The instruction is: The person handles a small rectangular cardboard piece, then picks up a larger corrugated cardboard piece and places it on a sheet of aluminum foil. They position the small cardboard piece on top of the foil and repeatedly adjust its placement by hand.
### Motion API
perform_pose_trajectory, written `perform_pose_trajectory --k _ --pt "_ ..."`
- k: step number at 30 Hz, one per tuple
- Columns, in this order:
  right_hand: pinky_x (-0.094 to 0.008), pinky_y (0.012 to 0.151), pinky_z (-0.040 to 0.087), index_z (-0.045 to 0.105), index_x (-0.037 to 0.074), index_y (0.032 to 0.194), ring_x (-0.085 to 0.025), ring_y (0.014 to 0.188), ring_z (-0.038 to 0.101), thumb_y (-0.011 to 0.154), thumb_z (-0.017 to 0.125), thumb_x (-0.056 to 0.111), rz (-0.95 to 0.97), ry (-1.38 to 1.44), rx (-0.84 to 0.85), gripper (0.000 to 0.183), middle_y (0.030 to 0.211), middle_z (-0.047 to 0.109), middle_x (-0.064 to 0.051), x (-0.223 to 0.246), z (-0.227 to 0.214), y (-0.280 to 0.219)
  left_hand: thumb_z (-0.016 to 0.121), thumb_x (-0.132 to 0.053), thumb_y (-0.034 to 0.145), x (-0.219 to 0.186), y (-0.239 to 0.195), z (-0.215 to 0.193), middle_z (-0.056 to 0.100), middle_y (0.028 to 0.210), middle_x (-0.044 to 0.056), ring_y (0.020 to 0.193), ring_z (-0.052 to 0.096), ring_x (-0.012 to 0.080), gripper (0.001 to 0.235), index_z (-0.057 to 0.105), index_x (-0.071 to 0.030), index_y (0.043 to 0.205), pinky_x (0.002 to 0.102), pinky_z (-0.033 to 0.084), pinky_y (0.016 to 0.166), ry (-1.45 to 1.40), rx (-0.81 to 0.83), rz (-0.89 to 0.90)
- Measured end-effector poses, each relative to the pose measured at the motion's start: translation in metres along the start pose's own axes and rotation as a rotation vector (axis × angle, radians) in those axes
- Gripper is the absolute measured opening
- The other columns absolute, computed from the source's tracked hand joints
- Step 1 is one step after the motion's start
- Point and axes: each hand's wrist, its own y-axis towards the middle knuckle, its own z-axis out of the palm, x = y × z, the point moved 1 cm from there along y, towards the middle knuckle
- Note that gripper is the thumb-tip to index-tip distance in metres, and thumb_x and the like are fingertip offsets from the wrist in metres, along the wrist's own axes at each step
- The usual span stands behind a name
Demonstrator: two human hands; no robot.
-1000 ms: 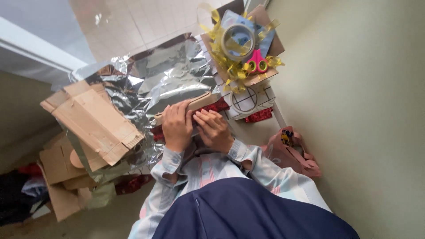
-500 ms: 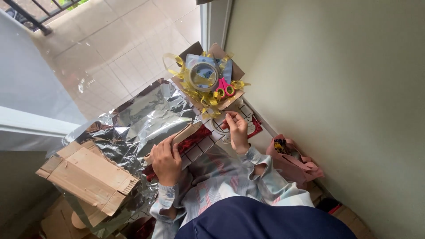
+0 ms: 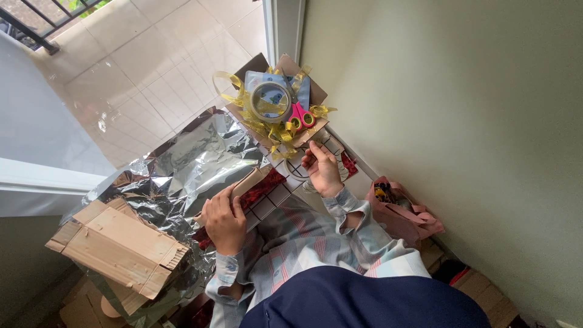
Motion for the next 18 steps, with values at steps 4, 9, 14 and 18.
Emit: perform_pose_trajectory --k 4,9,14,18 --pt "-0.023 0.055 0.054 0.058 0.011 0.088 -0.013 0.056 0.062 0.088 0.065 0.020 -0.005 0.013 -0.003 0.012 0.069 0.063 -0.003 -0.003 -0.003 0.002 0.052 -0.028 0.094 -0.006 0.002 -0.006 0.060 0.101 0.004 0.095 0.058 0.0214 0.025 0.060 -0.017 0.116 0.037 0.030 0.103 -0.026 0.006 -0.017" --pt "-0.023 0.058 0.055 0.058 0.009 0.094 -0.014 0.058 0.062 0.089 0.063 0.017 -0.034 0.000 0.006 0.011 0.069 0.062 -0.004 0.007 0.008 -0.011 0.052 -0.030 0.094 -0.004 0.001 -0.004 0.061 0.103 0.003 0.097 0.058 0.0217 0.026 0.060 -0.018 0.116 0.037 0.030 0.103 -0.019 -0.009 -0.022" --pt "-0.023 0.059 0.055 0.058 0.009 0.097 -0.013 0.058 0.062 0.091 0.061 0.017 -0.053 -0.019 0.071 0.011 0.070 0.062 -0.004 0.004 0.001 -0.009 0.050 -0.030 0.094 -0.006 0.002 -0.006 0.060 0.104 0.003 0.097 0.058 0.0215 0.026 0.059 -0.018 0.116 0.037 0.030 0.104 -0.013 -0.002 -0.016" --pt "-0.023 0.058 0.054 0.056 0.008 0.100 -0.015 0.058 0.062 0.092 0.056 0.016 -0.141 -0.093 0.110 0.011 0.070 0.061 -0.006 0.012 0.017 -0.029 0.050 -0.031 0.094 -0.007 0.003 -0.006 0.061 0.103 0.002 0.097 0.058 0.0213 0.026 0.060 -0.018 0.115 0.038 0.031 0.103 0.002 -0.013 -0.017"
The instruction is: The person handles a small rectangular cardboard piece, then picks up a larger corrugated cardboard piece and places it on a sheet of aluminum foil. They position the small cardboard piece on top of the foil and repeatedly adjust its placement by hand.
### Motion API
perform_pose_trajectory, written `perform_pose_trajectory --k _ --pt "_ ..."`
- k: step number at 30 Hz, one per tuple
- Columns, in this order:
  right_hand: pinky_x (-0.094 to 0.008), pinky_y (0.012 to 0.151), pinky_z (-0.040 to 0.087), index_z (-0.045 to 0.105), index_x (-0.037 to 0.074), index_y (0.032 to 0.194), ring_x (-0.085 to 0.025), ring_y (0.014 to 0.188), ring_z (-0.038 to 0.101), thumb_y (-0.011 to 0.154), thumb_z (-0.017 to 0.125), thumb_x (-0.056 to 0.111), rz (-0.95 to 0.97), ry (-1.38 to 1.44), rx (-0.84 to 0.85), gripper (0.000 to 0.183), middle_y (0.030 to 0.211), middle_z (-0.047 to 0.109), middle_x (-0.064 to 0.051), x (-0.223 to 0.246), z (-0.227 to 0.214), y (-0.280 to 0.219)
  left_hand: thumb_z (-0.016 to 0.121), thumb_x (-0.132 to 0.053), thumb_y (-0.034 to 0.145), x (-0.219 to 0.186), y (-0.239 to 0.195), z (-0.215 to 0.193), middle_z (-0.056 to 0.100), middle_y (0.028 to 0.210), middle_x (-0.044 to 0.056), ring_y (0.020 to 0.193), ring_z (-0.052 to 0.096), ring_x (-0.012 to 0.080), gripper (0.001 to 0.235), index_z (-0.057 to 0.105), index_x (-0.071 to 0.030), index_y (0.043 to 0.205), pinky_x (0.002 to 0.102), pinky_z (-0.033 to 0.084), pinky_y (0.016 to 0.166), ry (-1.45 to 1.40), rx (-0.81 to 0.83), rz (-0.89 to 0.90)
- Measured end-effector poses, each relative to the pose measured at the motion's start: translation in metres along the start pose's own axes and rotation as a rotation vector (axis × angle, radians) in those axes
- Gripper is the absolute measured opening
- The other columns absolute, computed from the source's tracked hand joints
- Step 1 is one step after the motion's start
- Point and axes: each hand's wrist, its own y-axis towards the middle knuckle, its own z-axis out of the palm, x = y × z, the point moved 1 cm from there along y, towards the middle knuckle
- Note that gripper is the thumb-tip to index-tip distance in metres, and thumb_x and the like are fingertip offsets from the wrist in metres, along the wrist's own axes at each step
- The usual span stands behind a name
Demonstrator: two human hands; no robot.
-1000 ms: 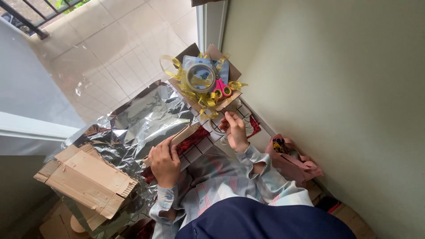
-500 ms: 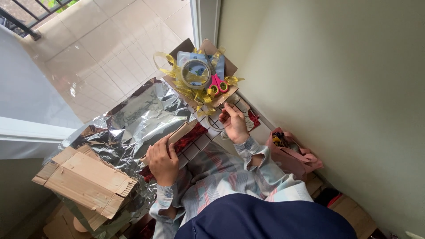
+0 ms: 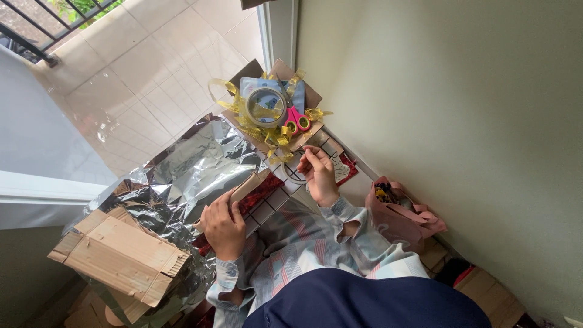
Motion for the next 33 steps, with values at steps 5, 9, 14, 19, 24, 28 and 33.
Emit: perform_pose_trajectory --k 5,9,14,19,24,28,33 --pt "-0.023 0.056 0.052 0.056 0.006 0.102 -0.014 0.057 0.060 0.093 0.054 0.013 -0.135 -0.119 0.068 0.012 0.069 0.060 -0.008 0.004 0.024 -0.024 0.050 -0.032 0.094 0.004 -0.001 0.005 0.060 0.102 0.002 0.096 0.059 0.0211 0.026 0.060 -0.019 0.115 0.037 0.031 0.103 0.002 0.001 0.006" --pt "-0.028 0.061 0.055 0.058 0.000 0.100 -0.019 0.061 0.065 0.088 0.057 0.005 -0.282 -0.327 0.249 0.013 0.069 0.065 -0.016 0.010 0.058 -0.055 0.049 -0.033 0.094 0.004 -0.001 0.004 0.060 0.100 0.000 0.095 0.058 0.0194 0.026 0.059 -0.020 0.115 0.036 0.031 0.102 0.003 -0.021 0.029" --pt "-0.034 0.084 0.047 0.060 0.010 0.115 -0.021 0.088 0.064 0.078 0.069 0.010 -0.625 -0.879 0.523 0.038 0.095 0.068 -0.007 -0.018 0.082 -0.064 0.048 -0.035 0.095 0.001 0.001 0.001 0.059 0.099 0.001 0.094 0.059 0.0197 0.027 0.059 -0.020 0.115 0.036 0.033 0.102 0.037 -0.046 0.043" --pt "-0.039 0.107 0.030 0.050 0.010 0.130 -0.023 0.115 0.055 0.079 0.068 0.019 -0.877 -1.263 0.797 0.055 0.119 0.061 -0.006 -0.053 0.077 -0.041 0.046 -0.037 0.094 0.005 -0.004 0.004 0.059 0.098 -0.001 0.095 0.058 0.0175 0.027 0.058 -0.023 0.114 0.035 0.034 0.101 0.065 -0.068 0.033" --pt "-0.038 0.107 0.030 0.050 0.014 0.133 -0.019 0.102 0.060 0.080 0.069 0.019 -0.781 -1.227 0.811 0.057 0.101 0.068 -0.002 -0.051 0.083 -0.033 0.043 -0.029 0.096 0.005 0.003 0.004 0.059 0.099 0.001 0.097 0.058 0.0204 0.026 0.056 -0.019 0.115 0.037 0.034 0.100 0.049 -0.025 0.050" --pt "-0.037 0.107 0.028 0.050 0.013 0.132 -0.017 0.103 0.059 0.082 0.067 0.018 -0.751 -1.240 0.861 0.054 0.101 0.068 0.000 -0.047 0.083 -0.036 0.047 -0.024 0.093 0.014 0.002 -0.002 0.060 0.099 0.000 0.099 0.059 0.0181 0.026 0.056 -0.020 0.116 0.036 0.034 0.100 0.065 0.028 0.061" --pt "-0.040 0.108 0.026 0.050 0.017 0.132 -0.018 0.102 0.059 0.080 0.070 0.019 -0.674 -1.242 0.887 0.056 0.102 0.067 0.001 -0.047 0.084 -0.031 0.046 -0.026 0.094 0.021 0.000 -0.023 0.059 0.112 0.002 0.114 0.054 0.0205 0.032 0.053 -0.020 0.124 0.056 0.022 0.105 0.095 0.179 0.023"
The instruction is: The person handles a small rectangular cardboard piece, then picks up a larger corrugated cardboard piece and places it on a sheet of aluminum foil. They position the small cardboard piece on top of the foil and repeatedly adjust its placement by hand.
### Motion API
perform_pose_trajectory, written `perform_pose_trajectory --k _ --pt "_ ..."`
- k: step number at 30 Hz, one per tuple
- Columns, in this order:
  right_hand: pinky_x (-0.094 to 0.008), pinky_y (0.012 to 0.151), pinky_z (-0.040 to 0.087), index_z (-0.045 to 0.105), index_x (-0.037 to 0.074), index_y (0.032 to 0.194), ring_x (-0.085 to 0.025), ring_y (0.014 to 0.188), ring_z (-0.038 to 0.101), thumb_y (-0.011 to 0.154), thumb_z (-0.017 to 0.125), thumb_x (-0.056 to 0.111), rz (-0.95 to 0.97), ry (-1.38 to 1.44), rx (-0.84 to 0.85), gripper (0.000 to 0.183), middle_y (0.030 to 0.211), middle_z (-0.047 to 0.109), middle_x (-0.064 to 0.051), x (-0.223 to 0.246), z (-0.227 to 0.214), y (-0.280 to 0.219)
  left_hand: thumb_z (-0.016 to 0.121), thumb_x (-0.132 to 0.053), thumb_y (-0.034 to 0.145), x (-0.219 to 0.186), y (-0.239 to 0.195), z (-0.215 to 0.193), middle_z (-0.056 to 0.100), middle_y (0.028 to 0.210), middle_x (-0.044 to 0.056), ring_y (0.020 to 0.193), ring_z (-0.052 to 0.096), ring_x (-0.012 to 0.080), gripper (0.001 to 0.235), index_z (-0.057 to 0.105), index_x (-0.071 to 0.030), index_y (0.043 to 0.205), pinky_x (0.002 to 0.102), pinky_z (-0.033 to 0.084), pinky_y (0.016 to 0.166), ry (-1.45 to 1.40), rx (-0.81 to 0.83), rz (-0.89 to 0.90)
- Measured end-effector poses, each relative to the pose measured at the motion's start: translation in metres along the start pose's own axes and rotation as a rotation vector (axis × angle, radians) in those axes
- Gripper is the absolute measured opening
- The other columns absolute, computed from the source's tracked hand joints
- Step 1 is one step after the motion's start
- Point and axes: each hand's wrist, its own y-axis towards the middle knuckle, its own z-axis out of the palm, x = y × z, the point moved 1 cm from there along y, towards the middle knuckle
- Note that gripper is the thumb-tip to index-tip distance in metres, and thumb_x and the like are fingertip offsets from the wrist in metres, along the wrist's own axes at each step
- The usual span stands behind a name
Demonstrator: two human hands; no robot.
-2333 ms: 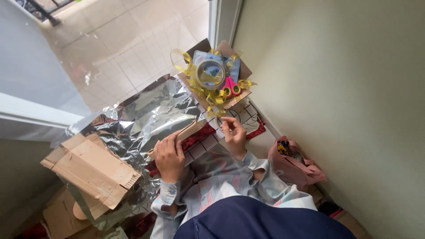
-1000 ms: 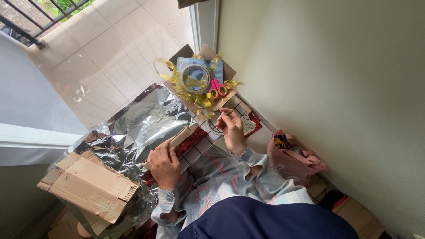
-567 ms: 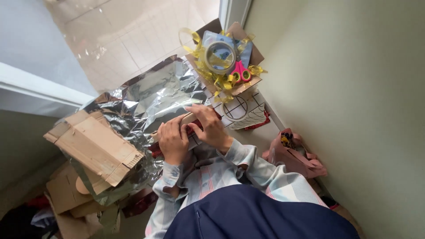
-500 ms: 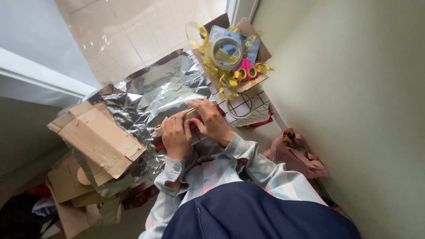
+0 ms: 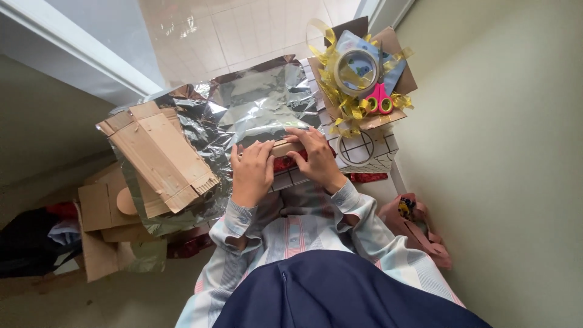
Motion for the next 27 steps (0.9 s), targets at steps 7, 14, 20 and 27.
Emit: perform_pose_trajectory --k 7,14,20,27 --pt "-0.043 0.107 0.027 0.050 0.014 0.130 -0.021 0.102 0.059 0.082 0.068 0.020 -0.009 -0.011 0.037 0.052 0.102 0.067 -0.001 0.008 -0.006 0.002 0.046 -0.031 0.094 -0.001 -0.007 0.003 0.059 0.113 0.003 0.114 0.053 0.0228 0.034 0.052 -0.019 0.126 0.063 0.018 0.104 -0.034 0.011 -0.033" --pt "-0.045 0.108 0.026 0.048 0.016 0.131 -0.024 0.102 0.059 0.083 0.068 0.019 0.010 -0.004 0.068 0.053 0.103 0.067 -0.003 0.006 -0.007 0.003 0.043 -0.027 0.095 -0.004 -0.005 0.002 0.058 0.109 0.002 0.113 0.053 0.0237 0.030 0.051 -0.021 0.124 0.068 0.017 0.102 -0.034 0.010 -0.057" --pt "-0.044 0.108 0.026 0.050 0.016 0.130 -0.025 0.103 0.059 0.084 0.068 0.018 0.036 0.009 0.069 0.050 0.103 0.067 -0.005 0.008 -0.008 0.002 0.045 -0.036 0.095 -0.002 -0.007 0.014 0.057 0.107 0.002 0.113 0.053 0.0230 0.031 0.052 -0.023 0.123 0.070 0.014 0.101 -0.068 0.001 -0.088" --pt "-0.045 0.098 0.038 0.059 0.012 0.117 -0.031 0.100 0.061 0.082 0.069 0.013 0.059 0.134 -0.032 0.037 0.097 0.067 -0.010 0.022 -0.022 0.012 0.044 -0.034 0.096 -0.004 -0.004 0.010 0.057 0.100 0.003 0.107 0.055 0.0240 0.027 0.055 -0.024 0.118 0.072 0.013 0.100 -0.078 -0.003 -0.105"
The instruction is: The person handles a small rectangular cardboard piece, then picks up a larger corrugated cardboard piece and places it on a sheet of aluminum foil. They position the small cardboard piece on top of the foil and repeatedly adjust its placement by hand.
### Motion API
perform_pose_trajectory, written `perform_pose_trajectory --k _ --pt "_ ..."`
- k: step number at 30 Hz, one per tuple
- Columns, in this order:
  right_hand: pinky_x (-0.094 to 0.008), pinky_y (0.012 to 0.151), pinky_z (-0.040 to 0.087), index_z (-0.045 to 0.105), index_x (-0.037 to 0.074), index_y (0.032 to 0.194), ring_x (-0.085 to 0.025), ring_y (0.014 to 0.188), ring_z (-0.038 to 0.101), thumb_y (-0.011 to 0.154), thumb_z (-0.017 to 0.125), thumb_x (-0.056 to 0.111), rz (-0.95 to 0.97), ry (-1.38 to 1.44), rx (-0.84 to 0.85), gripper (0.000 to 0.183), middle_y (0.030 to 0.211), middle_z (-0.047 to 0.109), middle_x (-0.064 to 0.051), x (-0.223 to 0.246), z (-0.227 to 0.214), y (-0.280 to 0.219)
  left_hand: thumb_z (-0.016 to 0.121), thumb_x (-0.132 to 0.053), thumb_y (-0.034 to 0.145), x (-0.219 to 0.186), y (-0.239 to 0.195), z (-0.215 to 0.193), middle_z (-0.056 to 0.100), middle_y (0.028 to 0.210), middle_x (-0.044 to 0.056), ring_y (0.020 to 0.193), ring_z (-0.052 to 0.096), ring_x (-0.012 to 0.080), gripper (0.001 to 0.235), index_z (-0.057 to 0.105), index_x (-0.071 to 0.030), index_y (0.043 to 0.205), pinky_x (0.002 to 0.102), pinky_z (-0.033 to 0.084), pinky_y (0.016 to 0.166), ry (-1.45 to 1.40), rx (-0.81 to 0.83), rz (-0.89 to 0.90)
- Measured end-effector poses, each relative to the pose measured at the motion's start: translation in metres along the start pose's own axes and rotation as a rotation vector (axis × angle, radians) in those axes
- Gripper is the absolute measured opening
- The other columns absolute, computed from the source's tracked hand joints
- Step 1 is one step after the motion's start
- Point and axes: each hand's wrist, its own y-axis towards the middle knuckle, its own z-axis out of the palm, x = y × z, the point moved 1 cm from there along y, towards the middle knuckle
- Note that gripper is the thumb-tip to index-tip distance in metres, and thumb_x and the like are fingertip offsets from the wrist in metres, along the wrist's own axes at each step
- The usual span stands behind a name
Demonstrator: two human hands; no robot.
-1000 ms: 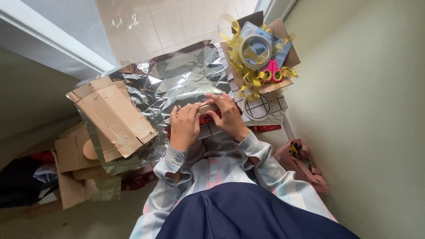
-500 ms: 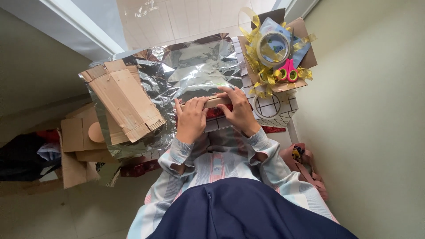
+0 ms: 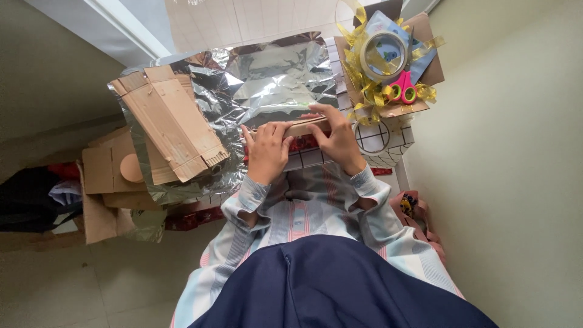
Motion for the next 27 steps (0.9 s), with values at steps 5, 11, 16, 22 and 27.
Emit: perform_pose_trajectory --k 5,11,16,22,27 --pt "-0.034 0.081 0.048 0.063 0.013 0.111 -0.020 0.084 0.061 0.086 0.064 0.008 0.099 0.195 -0.068 0.025 0.087 0.064 -0.007 0.027 -0.010 -0.012 0.044 -0.034 0.096 0.001 -0.002 0.000 0.056 0.100 0.002 0.107 0.054 0.0236 0.026 0.055 -0.025 0.117 0.072 0.011 0.101 -0.013 0.027 -0.010" --pt "-0.028 0.057 0.059 0.063 -0.004 0.095 -0.019 0.067 0.068 0.087 0.061 0.002 0.370 0.613 0.079 0.009 0.076 0.065 -0.017 0.011 0.011 -0.020 0.043 -0.032 0.096 0.001 -0.003 0.000 0.055 0.100 0.003 0.107 0.054 0.0243 0.026 0.055 -0.023 0.118 0.070 0.011 0.102 -0.040 0.047 -0.009" --pt "-0.027 0.054 0.059 0.062 -0.006 0.089 -0.019 0.061 0.068 0.087 0.059 0.002 0.362 0.532 0.128 0.008 0.074 0.066 -0.018 0.002 0.013 -0.012 0.042 -0.031 0.096 0.002 -0.001 0.000 0.055 0.100 0.003 0.108 0.053 0.0248 0.026 0.054 -0.023 0.118 0.070 0.010 0.102 -0.040 0.033 -0.007" --pt "-0.026 0.049 0.057 0.061 -0.007 0.087 -0.019 0.055 0.066 0.088 0.056 -0.002 0.309 0.429 0.198 0.007 0.068 0.063 -0.017 0.004 0.010 -0.009 0.043 -0.031 0.096 0.002 -0.002 0.003 0.053 0.099 0.003 0.107 0.053 0.0246 0.026 0.054 -0.023 0.118 0.070 0.009 0.103 -0.055 0.019 0.005" --pt "-0.026 0.048 0.054 0.063 -0.004 0.085 -0.017 0.053 0.065 0.086 0.058 -0.002 0.301 0.348 0.249 0.005 0.066 0.062 -0.013 0.004 0.006 -0.007 0.044 -0.030 0.096 0.001 -0.002 0.001 0.053 0.098 0.004 0.107 0.053 0.0254 0.026 0.055 -0.022 0.118 0.070 0.009 0.102 -0.057 0.003 0.012"
